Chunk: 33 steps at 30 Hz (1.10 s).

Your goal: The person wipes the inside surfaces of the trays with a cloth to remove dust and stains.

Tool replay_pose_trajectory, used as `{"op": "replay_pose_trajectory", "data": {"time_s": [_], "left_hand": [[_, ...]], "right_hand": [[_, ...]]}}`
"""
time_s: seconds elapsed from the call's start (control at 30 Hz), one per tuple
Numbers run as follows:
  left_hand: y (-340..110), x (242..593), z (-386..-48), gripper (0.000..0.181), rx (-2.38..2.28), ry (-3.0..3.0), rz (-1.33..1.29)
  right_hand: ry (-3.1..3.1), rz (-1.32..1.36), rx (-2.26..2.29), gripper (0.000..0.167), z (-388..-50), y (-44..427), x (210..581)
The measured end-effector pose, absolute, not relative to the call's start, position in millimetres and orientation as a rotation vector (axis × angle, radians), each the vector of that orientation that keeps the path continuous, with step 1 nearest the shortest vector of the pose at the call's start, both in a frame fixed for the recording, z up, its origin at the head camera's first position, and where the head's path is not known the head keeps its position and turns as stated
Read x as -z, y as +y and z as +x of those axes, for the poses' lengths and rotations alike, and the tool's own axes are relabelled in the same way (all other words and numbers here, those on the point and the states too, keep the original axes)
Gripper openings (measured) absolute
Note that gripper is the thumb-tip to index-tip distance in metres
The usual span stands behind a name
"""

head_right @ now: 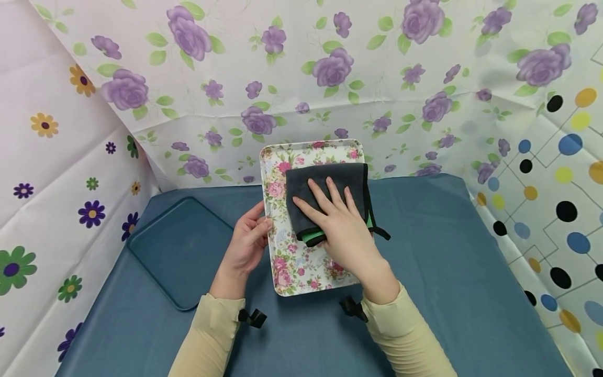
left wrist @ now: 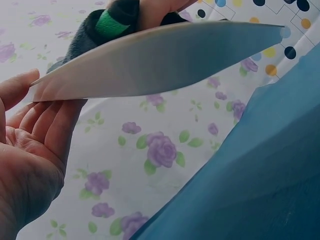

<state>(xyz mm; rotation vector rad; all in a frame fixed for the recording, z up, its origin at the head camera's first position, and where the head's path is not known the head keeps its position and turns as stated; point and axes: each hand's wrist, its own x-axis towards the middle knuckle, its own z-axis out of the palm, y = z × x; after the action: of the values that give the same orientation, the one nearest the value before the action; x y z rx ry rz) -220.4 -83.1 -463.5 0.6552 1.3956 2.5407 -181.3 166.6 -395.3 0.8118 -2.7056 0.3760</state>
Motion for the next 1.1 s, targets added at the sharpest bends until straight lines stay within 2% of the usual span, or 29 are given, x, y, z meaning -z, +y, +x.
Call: {"op": "replay_pose_trajectory", "data": {"time_s": [0.23,0.73,1.1], "left_hand": [[-85,464,-221,0.062,-2.548,1.406,0.651],[-83,459,-221,0.063,-2.552,1.385,0.661],[-80,454,-222,0.061,-2.546,1.396,0.642]], "right_hand": [[-2.695,0.782,-0.407,0.110,-182,176,396],[-2.704,0.781,-0.425,0.108,-181,178,394],[-2.720,0.827,-0.396,0.116,-177,165,394]]}}
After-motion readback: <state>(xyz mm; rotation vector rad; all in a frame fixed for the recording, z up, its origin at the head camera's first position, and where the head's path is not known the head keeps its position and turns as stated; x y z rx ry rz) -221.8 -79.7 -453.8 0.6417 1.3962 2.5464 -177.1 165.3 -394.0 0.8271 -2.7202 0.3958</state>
